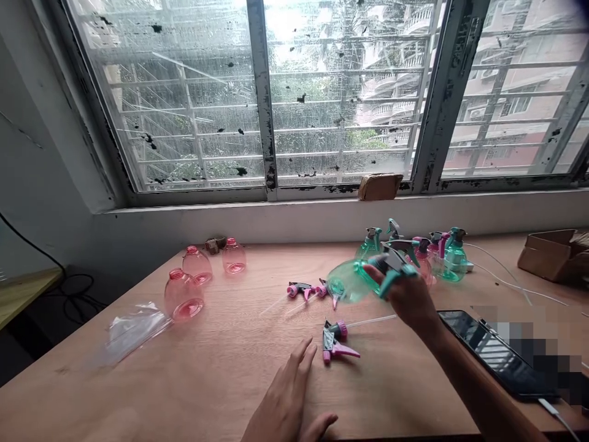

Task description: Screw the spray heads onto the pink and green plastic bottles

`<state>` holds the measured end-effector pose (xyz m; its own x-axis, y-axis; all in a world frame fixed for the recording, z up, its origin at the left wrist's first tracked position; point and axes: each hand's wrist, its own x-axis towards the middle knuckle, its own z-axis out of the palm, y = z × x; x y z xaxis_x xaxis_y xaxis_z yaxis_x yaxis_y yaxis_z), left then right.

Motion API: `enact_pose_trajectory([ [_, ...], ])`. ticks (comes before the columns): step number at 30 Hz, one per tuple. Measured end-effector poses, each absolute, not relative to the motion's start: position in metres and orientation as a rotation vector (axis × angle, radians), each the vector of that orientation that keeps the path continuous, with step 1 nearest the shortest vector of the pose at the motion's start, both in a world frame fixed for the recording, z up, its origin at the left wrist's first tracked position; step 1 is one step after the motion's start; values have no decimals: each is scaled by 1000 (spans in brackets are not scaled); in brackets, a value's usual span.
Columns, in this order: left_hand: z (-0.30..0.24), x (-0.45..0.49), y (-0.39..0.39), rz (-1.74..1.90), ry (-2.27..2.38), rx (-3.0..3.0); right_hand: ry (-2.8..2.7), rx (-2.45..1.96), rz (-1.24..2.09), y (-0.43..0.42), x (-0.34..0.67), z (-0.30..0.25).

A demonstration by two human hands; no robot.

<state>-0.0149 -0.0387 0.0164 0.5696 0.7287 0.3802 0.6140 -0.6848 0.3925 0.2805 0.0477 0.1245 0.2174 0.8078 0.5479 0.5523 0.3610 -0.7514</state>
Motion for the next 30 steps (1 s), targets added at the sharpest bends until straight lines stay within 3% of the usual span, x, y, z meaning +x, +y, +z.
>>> enact_pose_trajectory([
  [10, 13, -17, -39, 701, 1105, 2499, -1631, -1963, 72, 181, 261, 130],
  [21, 44, -10, -49, 722, 1048, 2336, -1642, -2138, 49, 195, 254, 123],
  [24, 59, -23, -42, 997, 1104, 2279, -1709, -2131, 54, 180, 257, 123],
  [30, 122, -100, 12, 2004, 1606, 1704, -2081, -1941, 220, 121, 254, 123],
])
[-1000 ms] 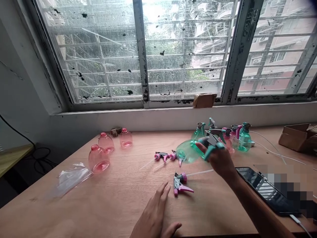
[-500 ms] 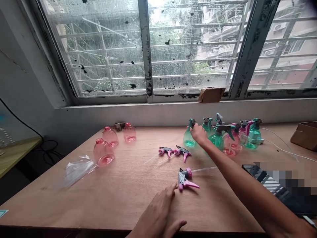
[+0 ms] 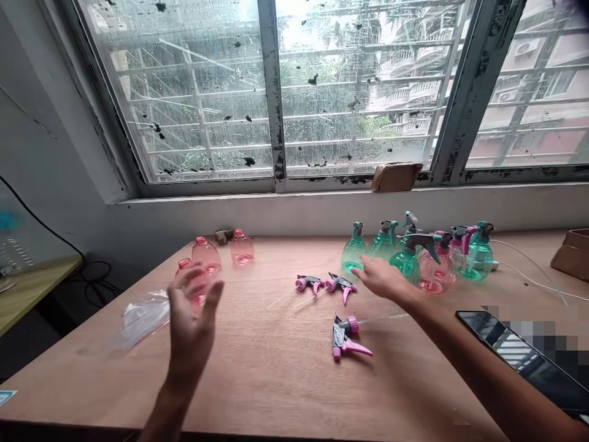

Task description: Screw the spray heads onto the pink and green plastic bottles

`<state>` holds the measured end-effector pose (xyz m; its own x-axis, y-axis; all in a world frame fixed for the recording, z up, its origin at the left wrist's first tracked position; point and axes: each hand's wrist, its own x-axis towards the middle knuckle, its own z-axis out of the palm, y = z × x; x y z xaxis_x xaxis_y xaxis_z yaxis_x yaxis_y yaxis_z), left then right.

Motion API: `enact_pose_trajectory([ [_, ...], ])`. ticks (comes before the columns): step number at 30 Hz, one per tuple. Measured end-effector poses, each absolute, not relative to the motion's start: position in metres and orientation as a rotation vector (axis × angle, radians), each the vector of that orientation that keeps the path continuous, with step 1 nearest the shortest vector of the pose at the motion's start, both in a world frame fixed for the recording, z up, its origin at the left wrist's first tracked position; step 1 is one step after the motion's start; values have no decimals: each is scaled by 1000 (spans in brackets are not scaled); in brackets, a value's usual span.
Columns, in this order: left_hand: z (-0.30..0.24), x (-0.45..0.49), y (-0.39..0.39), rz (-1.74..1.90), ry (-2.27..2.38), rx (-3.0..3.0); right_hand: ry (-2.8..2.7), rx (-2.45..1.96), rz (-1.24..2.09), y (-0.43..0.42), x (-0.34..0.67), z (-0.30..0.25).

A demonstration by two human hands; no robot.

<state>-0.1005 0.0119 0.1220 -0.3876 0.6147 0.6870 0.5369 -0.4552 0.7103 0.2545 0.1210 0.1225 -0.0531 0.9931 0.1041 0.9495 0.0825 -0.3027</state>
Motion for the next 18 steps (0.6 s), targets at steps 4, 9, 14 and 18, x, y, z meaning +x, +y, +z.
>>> enact_pose_trajectory([
  [4, 138, -156, 52, 1781, 2200, 1679, -2462, -1467, 434, 70, 255, 126],
  [9, 126, -199, 81, 1385, 2231, 1721, -2634, -1135, 462, 37, 248, 107],
  [14, 117, -201, 76, 1089, 1942, 1846, -2497, -1258, 395, 37, 242, 87],
  [18, 103, -170, 40, 967, 1661, 1958, -2160, -1052, 617, 0, 262, 82],
])
